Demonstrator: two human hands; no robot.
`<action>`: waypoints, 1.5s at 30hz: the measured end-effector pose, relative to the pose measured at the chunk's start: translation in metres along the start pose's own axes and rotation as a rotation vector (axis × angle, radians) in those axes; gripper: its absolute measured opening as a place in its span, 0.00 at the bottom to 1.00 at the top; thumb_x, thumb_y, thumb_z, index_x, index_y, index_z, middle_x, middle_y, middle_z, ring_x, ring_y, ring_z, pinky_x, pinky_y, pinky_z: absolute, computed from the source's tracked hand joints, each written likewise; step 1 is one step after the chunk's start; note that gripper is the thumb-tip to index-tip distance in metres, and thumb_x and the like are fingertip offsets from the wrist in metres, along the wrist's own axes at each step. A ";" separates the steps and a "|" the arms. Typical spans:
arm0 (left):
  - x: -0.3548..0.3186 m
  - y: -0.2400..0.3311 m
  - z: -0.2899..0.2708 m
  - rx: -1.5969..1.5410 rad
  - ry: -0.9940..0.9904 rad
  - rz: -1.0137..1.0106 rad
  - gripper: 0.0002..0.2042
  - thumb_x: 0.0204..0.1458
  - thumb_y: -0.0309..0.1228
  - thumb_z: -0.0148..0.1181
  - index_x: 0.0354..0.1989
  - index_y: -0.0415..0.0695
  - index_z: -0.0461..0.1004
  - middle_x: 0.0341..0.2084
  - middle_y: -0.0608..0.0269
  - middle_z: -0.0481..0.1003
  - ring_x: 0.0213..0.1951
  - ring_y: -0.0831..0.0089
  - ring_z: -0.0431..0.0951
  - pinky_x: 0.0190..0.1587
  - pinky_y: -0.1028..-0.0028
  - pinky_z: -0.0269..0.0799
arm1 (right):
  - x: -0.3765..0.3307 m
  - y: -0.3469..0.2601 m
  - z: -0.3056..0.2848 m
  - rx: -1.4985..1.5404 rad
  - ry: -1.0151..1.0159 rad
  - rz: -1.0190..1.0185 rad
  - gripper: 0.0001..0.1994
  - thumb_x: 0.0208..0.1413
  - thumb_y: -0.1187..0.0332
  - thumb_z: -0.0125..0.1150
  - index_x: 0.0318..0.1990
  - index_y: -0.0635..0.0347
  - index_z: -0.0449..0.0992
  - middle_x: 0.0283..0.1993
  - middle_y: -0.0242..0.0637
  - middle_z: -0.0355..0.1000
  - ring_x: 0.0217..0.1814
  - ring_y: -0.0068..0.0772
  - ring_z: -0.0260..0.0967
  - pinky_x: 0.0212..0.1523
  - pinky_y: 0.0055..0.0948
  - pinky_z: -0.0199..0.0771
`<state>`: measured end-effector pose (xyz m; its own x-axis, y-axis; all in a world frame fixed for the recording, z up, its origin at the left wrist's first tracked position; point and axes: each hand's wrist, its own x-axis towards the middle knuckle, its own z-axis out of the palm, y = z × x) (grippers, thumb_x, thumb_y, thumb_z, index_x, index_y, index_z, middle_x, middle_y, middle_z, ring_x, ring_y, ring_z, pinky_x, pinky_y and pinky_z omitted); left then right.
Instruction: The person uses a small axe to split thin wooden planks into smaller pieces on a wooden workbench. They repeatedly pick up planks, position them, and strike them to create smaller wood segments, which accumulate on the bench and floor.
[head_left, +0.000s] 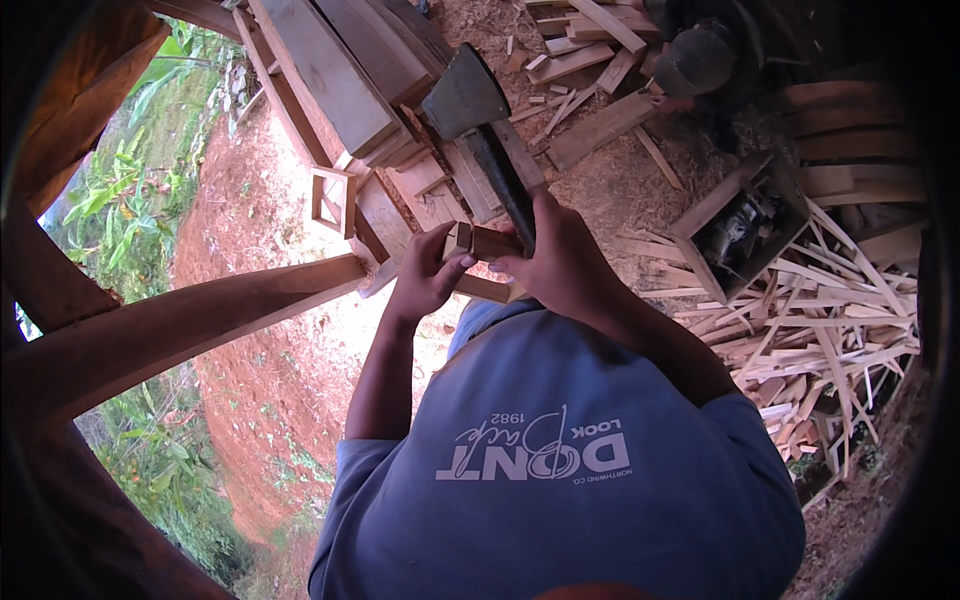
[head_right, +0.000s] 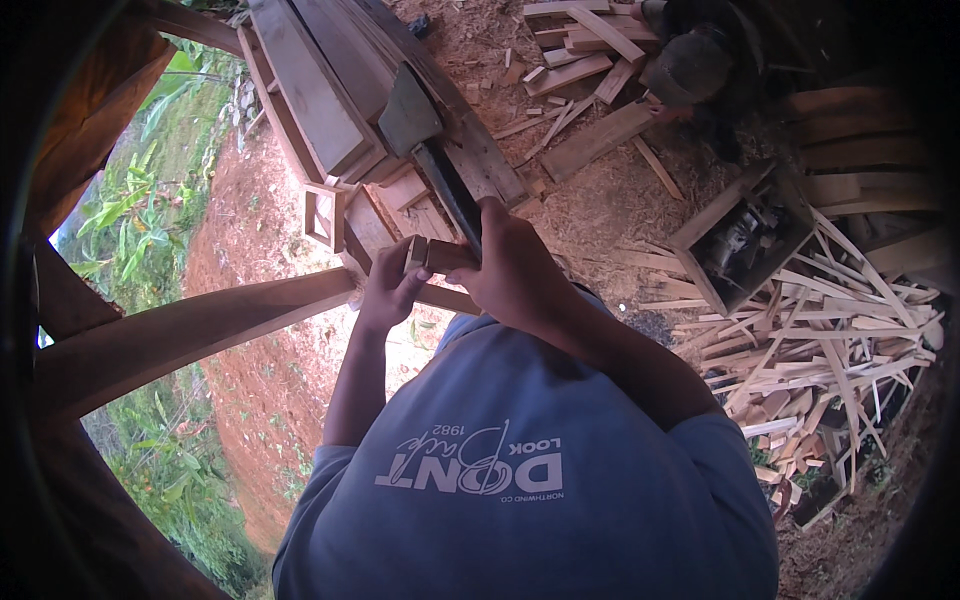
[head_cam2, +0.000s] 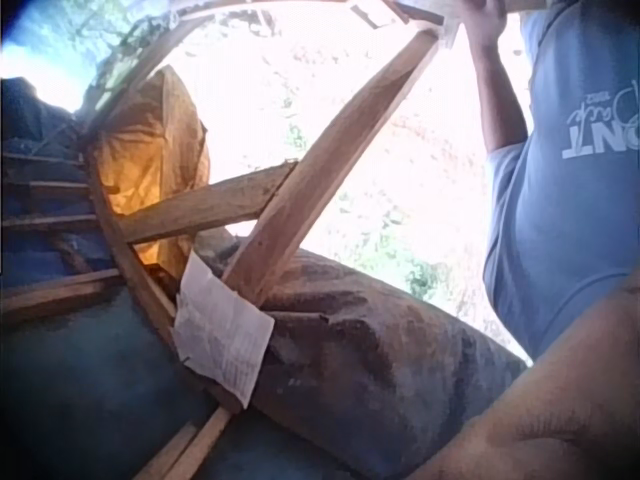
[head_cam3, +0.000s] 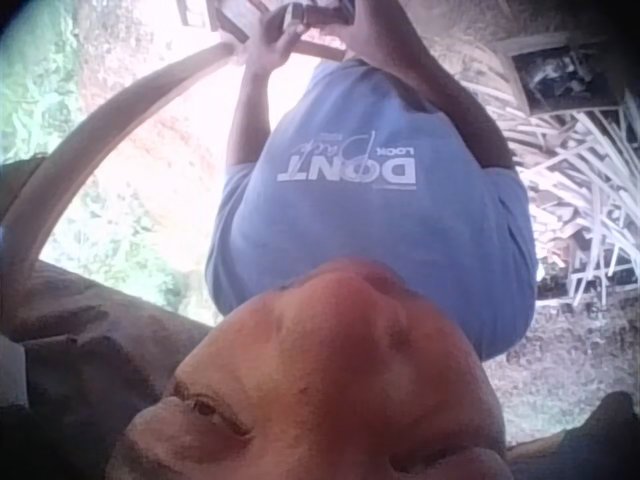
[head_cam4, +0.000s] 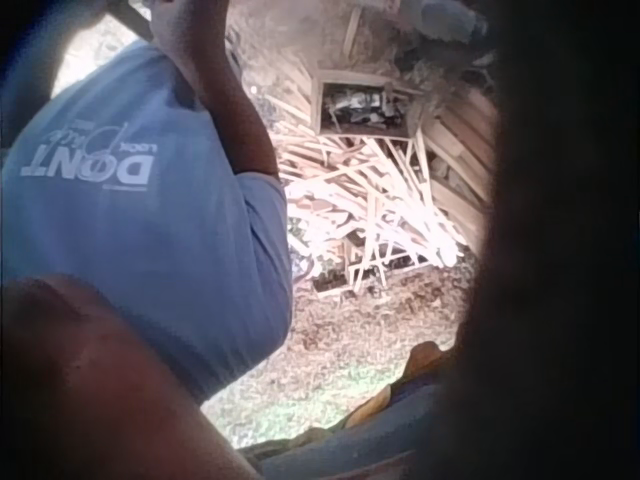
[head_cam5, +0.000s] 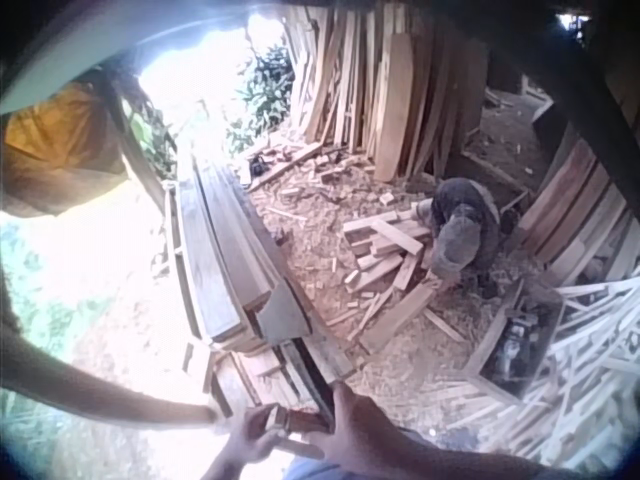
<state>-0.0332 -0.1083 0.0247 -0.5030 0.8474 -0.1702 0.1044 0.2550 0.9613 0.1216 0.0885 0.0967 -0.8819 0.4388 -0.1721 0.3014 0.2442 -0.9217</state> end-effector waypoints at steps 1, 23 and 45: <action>0.002 0.007 0.002 0.006 -0.012 0.011 0.27 0.61 0.40 0.72 0.56 0.26 0.74 0.35 0.56 0.78 0.43 0.77 0.74 0.47 0.71 0.72 | 0.000 0.001 0.000 -0.008 0.006 -0.004 0.28 0.49 0.72 0.79 0.50 0.71 0.66 0.40 0.58 0.80 0.46 0.63 0.82 0.45 0.48 0.83; 0.005 0.058 0.005 0.108 -0.004 -0.208 0.19 0.61 0.39 0.73 0.37 0.34 0.72 0.21 0.68 0.69 0.28 0.83 0.64 0.29 0.72 0.61 | 0.030 0.029 -0.021 -0.027 -0.026 -0.120 0.23 0.55 0.64 0.78 0.51 0.68 0.75 0.37 0.49 0.81 0.41 0.46 0.84 0.41 0.39 0.80; 0.055 0.000 -0.006 0.453 0.097 -0.153 0.18 0.64 0.39 0.67 0.41 0.33 0.74 0.27 0.55 0.77 0.29 0.70 0.76 0.36 0.64 0.71 | -0.009 0.073 -0.026 0.189 -0.005 0.186 0.13 0.66 0.66 0.66 0.44 0.66 0.70 0.22 0.34 0.72 0.17 0.27 0.75 0.18 0.31 0.71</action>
<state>-0.0659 -0.0647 0.0172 -0.6170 0.7427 -0.2603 0.3752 0.5684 0.7322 0.1608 0.1250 0.0399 -0.8200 0.4562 -0.3456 0.3854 -0.0063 -0.9227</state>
